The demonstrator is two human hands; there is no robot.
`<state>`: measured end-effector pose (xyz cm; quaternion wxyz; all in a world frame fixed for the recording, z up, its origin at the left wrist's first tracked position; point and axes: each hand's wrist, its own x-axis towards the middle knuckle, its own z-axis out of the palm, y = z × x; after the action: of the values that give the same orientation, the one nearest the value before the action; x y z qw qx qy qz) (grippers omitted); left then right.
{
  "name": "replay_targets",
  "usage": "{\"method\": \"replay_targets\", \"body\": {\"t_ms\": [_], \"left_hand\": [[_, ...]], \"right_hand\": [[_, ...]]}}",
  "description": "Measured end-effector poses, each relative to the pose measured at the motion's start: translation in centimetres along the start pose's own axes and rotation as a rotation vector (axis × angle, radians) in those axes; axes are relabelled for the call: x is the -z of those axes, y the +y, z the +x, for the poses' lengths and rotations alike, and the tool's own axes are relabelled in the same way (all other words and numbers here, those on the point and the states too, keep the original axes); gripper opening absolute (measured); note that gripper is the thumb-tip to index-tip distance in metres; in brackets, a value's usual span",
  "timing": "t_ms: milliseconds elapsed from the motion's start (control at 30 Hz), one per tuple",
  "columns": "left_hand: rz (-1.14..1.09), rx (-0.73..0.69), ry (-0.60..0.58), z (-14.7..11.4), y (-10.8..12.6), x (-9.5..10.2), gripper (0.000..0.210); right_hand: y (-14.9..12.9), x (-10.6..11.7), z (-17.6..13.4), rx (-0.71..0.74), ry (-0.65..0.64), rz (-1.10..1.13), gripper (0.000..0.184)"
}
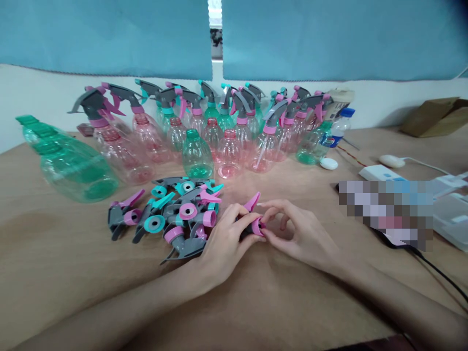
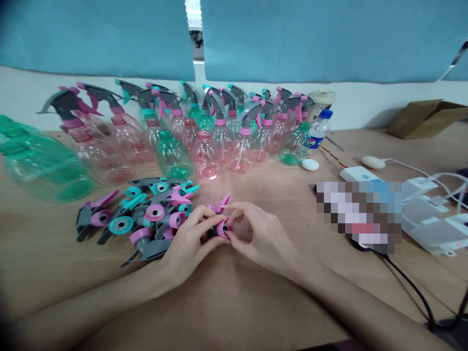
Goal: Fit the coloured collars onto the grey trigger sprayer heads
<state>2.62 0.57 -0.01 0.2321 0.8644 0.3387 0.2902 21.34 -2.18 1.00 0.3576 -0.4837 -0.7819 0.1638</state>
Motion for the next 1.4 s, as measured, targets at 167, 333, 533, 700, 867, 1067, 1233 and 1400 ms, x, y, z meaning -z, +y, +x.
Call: {"method": "replay_targets", "body": {"t_ms": [167,333,533,700,867,1067,1233,1400], "left_hand": [[-0.01,0.002,-0.001,0.1,0.0,0.1,0.025],[-0.003,0.038,0.046,0.2,0.1,0.0,0.029],[-0.031,0.066,0.045,0.2,0.2,0.0,0.026],[-0.051,0.077,0.042,0.2,0.2,0.1,0.027],[-0.064,0.06,0.03,0.3,0.1,0.0,0.027],[-0.078,0.038,-0.005,0.3,-0.1,0.0,0.029],[-0.067,0.058,0.031,0.3,0.2,0.2,0.024],[-0.036,0.024,0.09,0.3,0.4,0.2,0.022]], "right_hand": [[-0.3,-0.2,-0.1,0.055,0.067,-0.085,0.05],[-0.5,-0.3,-0.3,-0.02,0.088,-0.143,0.038],[-1.0,-0.3,-0.3,-0.134,0.092,0.043,0.038],[-0.9,-0.3,-0.2,-0.212,0.042,0.24,0.025],[-0.5,-0.4,-0.2,-0.193,0.038,0.302,0.021],[-0.1,0.1,0.2,-0.04,0.012,0.2,0.02],[0.4,0.4,0.5,0.049,-0.003,0.105,0.022],[-0.1,0.6,0.1,0.056,0.046,0.09,0.017]]}}
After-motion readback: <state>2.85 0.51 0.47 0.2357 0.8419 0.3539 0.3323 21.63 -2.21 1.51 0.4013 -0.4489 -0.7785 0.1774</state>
